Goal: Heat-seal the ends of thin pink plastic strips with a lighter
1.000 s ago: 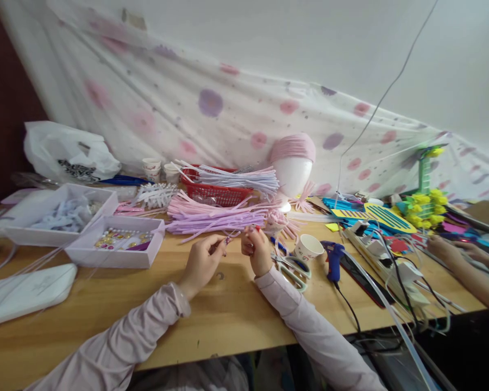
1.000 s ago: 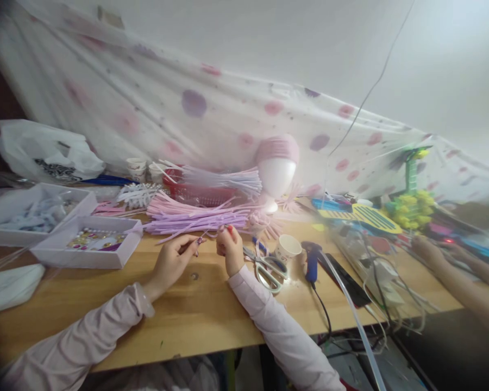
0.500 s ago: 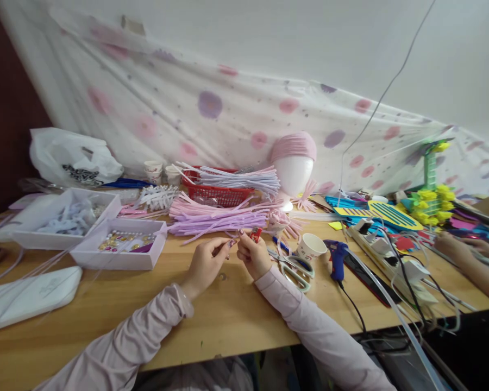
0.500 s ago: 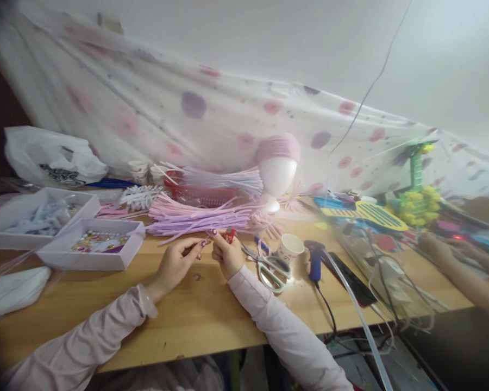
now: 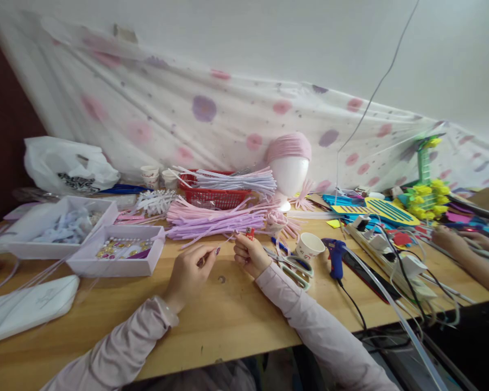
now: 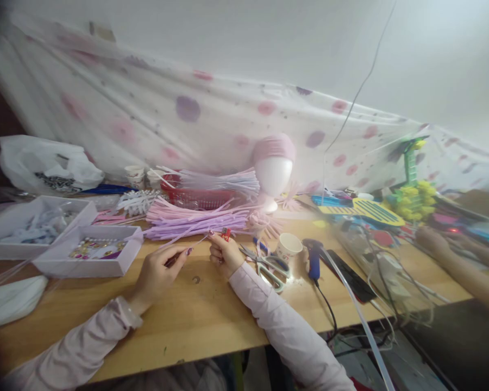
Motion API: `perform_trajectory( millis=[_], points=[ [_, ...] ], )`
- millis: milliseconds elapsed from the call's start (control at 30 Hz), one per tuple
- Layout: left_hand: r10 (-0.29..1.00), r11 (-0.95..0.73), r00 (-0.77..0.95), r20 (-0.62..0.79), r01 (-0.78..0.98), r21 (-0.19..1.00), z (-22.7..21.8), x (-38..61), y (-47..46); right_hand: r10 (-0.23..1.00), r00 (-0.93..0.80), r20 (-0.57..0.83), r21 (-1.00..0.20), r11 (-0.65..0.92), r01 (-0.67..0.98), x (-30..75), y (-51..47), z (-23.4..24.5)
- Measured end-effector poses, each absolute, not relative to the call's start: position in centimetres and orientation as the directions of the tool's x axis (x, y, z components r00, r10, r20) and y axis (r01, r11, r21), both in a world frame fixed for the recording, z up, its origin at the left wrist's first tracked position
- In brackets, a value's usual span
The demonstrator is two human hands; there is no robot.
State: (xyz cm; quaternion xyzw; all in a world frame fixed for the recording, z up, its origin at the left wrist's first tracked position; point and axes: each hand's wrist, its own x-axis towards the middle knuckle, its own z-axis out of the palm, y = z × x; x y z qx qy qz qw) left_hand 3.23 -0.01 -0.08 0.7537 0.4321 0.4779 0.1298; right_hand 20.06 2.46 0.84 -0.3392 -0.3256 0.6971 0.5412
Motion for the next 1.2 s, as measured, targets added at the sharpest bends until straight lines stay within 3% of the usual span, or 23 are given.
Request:
perform_trajectory(
  millis=[200,333,467,633,833,1200],
  points=[
    [0.691,-0.620,0.207,0.692,0.662,0.421,-0.8,1.5,0.0,0.881,-0.380,-0.282,-0.793,-0.437,-0.425,19.6,2.1,0.8],
    [0.672,-0.599,0.196,0.715,0.711,0.368,-0.3,1.3,0.3,0.849,-0.411,-0.333,-0.818,-0.477,-0.321,19.6,2.2,-0.1],
    [0.641,-0.613,0.196,0.742,0.712,0.343,-0.1,1.3,0.3,0.905,-0.352,-0.239,-0.916,-0.330,-0.229,19.3,2.3,-0.9],
    [0.602,-0.621,0.192,0.775,0.722,0.304,0.1,1.1,0.2,0.994,-0.110,-0.004,-0.982,-0.024,-0.188,19.1,2.3,-0.8],
    [0.530,-0.635,0.186,0.828,0.734,0.242,-0.1,1.0,0.5,1.000,-0.031,-0.004,-0.987,-0.009,-0.161,19.3,2.2,-0.5],
    [0.548,-0.616,0.181,0.817,0.748,0.247,0.1,1.5,0.2,0.995,-0.073,0.069,-0.997,0.066,-0.045,19.5,2.1,0.0]
  ],
)
